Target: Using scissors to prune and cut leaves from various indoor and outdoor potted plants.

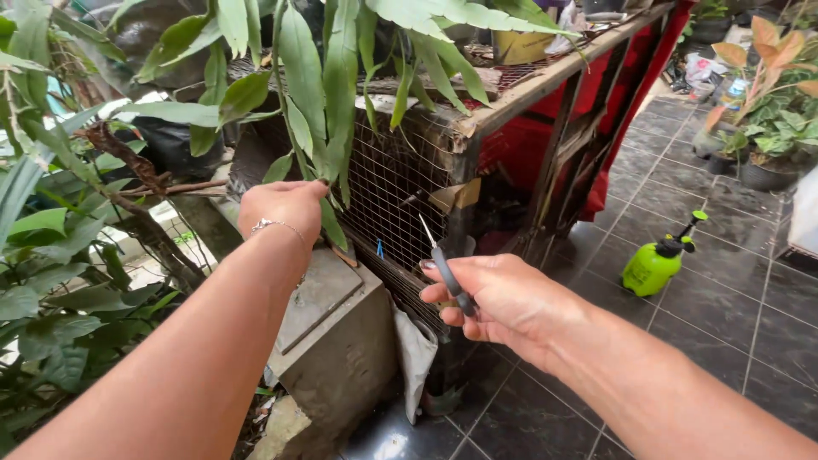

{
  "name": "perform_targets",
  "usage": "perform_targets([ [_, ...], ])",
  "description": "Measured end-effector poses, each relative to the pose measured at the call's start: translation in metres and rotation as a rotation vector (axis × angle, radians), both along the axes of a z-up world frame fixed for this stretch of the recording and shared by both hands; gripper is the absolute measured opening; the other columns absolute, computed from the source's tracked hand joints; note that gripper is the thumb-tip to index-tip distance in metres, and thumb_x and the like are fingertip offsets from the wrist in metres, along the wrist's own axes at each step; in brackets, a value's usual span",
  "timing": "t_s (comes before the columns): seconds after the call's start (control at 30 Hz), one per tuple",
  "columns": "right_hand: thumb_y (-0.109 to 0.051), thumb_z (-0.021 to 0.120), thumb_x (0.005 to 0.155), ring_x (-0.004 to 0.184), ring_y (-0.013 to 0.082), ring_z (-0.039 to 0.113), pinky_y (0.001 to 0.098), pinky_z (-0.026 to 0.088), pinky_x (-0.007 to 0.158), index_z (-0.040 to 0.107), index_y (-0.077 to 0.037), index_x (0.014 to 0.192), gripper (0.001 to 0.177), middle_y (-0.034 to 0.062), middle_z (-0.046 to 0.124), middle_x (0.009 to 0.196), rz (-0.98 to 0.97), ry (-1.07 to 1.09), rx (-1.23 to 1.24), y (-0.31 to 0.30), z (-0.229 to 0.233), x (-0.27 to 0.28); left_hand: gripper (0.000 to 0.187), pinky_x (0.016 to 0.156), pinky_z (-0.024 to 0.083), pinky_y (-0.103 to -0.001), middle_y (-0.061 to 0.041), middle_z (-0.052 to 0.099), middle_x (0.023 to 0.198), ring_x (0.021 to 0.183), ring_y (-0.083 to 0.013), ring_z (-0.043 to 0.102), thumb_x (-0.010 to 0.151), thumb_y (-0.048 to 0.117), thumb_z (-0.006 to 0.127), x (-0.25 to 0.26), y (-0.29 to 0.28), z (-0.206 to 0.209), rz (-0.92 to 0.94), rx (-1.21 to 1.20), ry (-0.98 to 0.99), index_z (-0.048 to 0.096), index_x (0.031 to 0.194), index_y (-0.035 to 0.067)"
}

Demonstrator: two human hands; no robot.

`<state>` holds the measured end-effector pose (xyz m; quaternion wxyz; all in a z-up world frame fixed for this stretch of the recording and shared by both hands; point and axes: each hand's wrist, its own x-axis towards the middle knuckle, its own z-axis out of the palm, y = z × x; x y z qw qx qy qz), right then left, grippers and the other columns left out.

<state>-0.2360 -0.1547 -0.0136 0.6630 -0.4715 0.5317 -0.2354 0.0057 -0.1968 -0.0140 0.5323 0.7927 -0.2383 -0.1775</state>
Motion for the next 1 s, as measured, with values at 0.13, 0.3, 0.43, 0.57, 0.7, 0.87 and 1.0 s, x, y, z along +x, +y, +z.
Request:
perform_targets([
  [0.13, -0.034, 0.067, 0.091, 0.069, 0.0084, 0.058, 0.0254, 0.046, 0.059, 0.074, -0.008, 0.101, 0.028, 0.0013, 0.072, 0.093, 0.020, 0.034, 0.018, -0.002, 0.000, 0.008, 0.023, 0.090, 0.057, -0.035, -0.007, 0.080, 0.104, 0.092, -0.0227, 0.076, 0.080, 0.028, 0.082, 0.009, 0.011, 0.006, 0.014, 0.030, -0.037, 0.084, 0.102, 0.022],
  [0.3, -0.031, 0.071, 0.090, 0.069, 0.0093, 0.059, 0.0251, 0.046, 0.058, 0.072, -0.008, 0.102, 0.026, 0.0025, 0.073, 0.095, 0.006, -0.033, 0.031, 0.000, 0.000, 0.024, 0.044, 0.089, 0.057, -0.037, -0.008, 0.081, 0.107, 0.096, -0.0223, 0.076, 0.074, 0.042, 0.084, 0.009, 0.019, 0.011, -0.160, -0.017, -0.031, 0.080, 0.107, 0.013],
  [0.43, -0.031, 0.071, 0.090, 0.070, 0.0092, 0.060, 0.0246, 0.047, 0.059, 0.073, -0.009, 0.103, 0.025, 0.0023, 0.073, 0.094, 0.014, -0.045, 0.028, 0.003, -0.001, 0.028, 0.053, 0.094, 0.054, -0.037, -0.008, 0.078, 0.107, 0.099, -0.0230, 0.073, 0.069, 0.053, 0.086, -0.005, 0.022, 0.019, -0.213, 0.080, -0.097, 0.082, 0.107, 0.016],
  [0.57, -0.032, 0.069, 0.090, 0.069, 0.0092, 0.060, 0.0253, 0.047, 0.059, 0.073, -0.009, 0.103, 0.026, 0.0016, 0.073, 0.094, -0.017, -0.034, 0.014, 0.000, -0.002, 0.019, 0.045, 0.095, 0.055, -0.038, -0.009, 0.079, 0.107, 0.100, -0.0250, 0.075, 0.071, 0.049, 0.084, -0.001, 0.008, 0.011, -0.227, 0.093, -0.146, 0.084, 0.102, 0.017],
  [0.7, -0.033, 0.069, 0.092, 0.069, 0.0090, 0.059, 0.0253, 0.047, 0.059, 0.073, -0.009, 0.102, 0.027, 0.0016, 0.073, 0.093, -0.053, -0.017, 0.015, -0.002, -0.001, 0.010, 0.035, 0.095, 0.054, -0.040, -0.008, 0.078, 0.107, 0.101, -0.0256, 0.073, 0.070, 0.042, 0.085, 0.003, -0.001, 0.003, -0.158, 0.130, -0.162, 0.084, 0.098, 0.021],
  [0.87, -0.032, 0.069, 0.092, 0.070, 0.0091, 0.060, 0.0257, 0.047, 0.059, 0.073, -0.008, 0.102, 0.026, 0.0016, 0.073, 0.093, -0.051, -0.014, 0.018, -0.007, -0.002, 0.011, 0.029, 0.092, 0.055, -0.041, -0.007, 0.080, 0.105, 0.099, -0.0259, 0.074, 0.073, 0.035, 0.079, -0.002, 0.012, 0.014, -0.096, 0.044, -0.133, 0.084, 0.097, 0.020],
  [1.0, -0.032, 0.069, 0.091, 0.070, 0.0099, 0.060, 0.0263, 0.047, 0.060, 0.071, -0.009, 0.103, 0.025, 0.0014, 0.072, 0.093, -0.024, -0.035, 0.003, -0.008, -0.003, 0.023, 0.035, 0.094, 0.054, -0.038, -0.012, 0.079, 0.103, 0.099, -0.0268, 0.074, 0.073, 0.039, 0.080, 0.002, 0.036, 0.029, -0.130, 0.035, -0.155, 0.083, 0.098, 0.015],
])
